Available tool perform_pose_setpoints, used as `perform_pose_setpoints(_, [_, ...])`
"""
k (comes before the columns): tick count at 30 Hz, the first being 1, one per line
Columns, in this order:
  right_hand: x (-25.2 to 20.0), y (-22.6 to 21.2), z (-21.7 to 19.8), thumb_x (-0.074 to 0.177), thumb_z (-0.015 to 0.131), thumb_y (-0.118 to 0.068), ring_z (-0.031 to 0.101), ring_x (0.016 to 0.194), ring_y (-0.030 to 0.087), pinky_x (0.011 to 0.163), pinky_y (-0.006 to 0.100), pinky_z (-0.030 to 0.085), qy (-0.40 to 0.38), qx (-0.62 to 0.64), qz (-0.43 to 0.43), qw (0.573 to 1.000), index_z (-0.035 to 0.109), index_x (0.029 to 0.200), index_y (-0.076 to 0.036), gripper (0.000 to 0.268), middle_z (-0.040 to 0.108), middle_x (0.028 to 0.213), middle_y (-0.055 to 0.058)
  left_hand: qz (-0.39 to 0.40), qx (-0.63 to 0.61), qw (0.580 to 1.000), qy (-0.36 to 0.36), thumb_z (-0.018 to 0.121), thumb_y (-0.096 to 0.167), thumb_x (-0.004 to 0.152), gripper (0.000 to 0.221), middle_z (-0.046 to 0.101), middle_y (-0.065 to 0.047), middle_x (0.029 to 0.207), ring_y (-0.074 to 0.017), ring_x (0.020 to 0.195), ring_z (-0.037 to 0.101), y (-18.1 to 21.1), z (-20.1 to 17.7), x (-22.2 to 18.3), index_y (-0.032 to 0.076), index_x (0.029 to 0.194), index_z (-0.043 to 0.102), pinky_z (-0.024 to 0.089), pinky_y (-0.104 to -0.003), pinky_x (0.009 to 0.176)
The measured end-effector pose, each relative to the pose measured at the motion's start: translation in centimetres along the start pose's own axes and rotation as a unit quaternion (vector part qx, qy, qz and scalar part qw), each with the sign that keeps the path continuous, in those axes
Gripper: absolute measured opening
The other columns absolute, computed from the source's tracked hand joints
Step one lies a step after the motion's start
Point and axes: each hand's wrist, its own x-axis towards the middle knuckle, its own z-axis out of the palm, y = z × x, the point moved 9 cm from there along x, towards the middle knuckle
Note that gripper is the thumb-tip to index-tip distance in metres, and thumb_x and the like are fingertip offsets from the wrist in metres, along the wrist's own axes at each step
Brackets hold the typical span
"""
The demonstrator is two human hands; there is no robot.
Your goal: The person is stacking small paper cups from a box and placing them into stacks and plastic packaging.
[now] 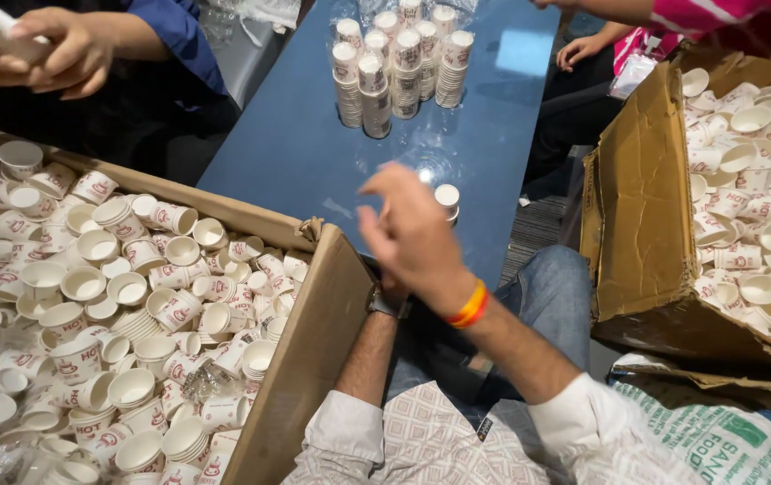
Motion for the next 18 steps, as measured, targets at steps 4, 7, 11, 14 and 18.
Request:
perform_pose_setpoints(4, [-0.1, -5.4, 14.6, 0.091, 0.068, -0.01, 0.07, 0.099, 0.032, 0.088, 0.044, 0.056, -0.189, 0.012, -0.215, 0.958, 0.066, 0.11, -0.006, 0.02, 0.07, 0.1, 0.011, -0.001, 0.014, 1.0, 0.004, 0.049, -0.002, 0.089, 0.028, 0.064, -0.018, 0.102, -0.0324, 0.094, 0.065, -1.7, -0.1, 0.0, 0.0, 0.114, 0.061, 0.053, -0.042, 0.086])
perform_pose_setpoints(7, [-1.8, -0.6, 27.4, 0.097, 0.067, -0.01, 0.075, 0.096, 0.033, 0.079, 0.045, 0.061, -0.404, -0.189, -0.167, 0.879, 0.071, 0.116, -0.004, 0.019, 0.075, 0.099, 0.014, -0.003, -0.007, 1.0, -0.023, 0.048, -0.003, 0.089, 0.026, 0.065, -0.018, 0.103, -0.0312, 0.093, 0.067, -1.9, 0.1, 0.4, 0.0, 0.111, 0.062, 0.053, -0.04, 0.084])
perform_pose_setpoints(11, [-5.6, 3.4, 32.4, 0.076, 0.086, -0.034, 0.07, 0.107, 0.031, 0.089, 0.044, 0.056, -0.651, -0.256, -0.147, 0.699, 0.074, 0.114, -0.007, 0.048, 0.072, 0.112, 0.013, -0.038, -0.008, 0.998, -0.04, 0.05, -0.002, 0.088, 0.025, 0.065, -0.017, 0.101, -0.029, 0.091, 0.067, -1.9, 0.0, 0.9, 0.001, 0.109, 0.063, 0.054, -0.038, 0.079])
perform_pose_setpoints(14, [-8.0, 4.5, 33.1, 0.078, 0.083, -0.031, 0.07, 0.108, 0.032, 0.087, 0.044, 0.058, -0.667, -0.259, -0.154, 0.681, 0.073, 0.117, -0.009, 0.045, 0.07, 0.12, 0.015, -0.057, -0.014, 0.997, -0.043, 0.051, -0.002, 0.088, 0.024, 0.066, -0.016, 0.102, -0.0279, 0.091, 0.068, -2.1, 0.1, 0.2, 0.001, 0.109, 0.064, 0.054, -0.037, 0.076])
perform_pose_setpoints(18, [-6.5, 3.4, 31.7, 0.088, 0.072, -0.017, 0.07, 0.104, 0.038, 0.081, 0.043, 0.061, -0.54, -0.229, -0.151, 0.796, 0.068, 0.122, -0.009, 0.036, 0.058, 0.129, 0.024, -0.056, -0.02, 0.998, -0.036, 0.054, 0.0, 0.088, 0.022, 0.066, -0.015, 0.104, -0.0271, 0.092, 0.068, -1.9, -0.1, 0.5, 0.001, 0.108, 0.064, 0.055, -0.036, 0.073])
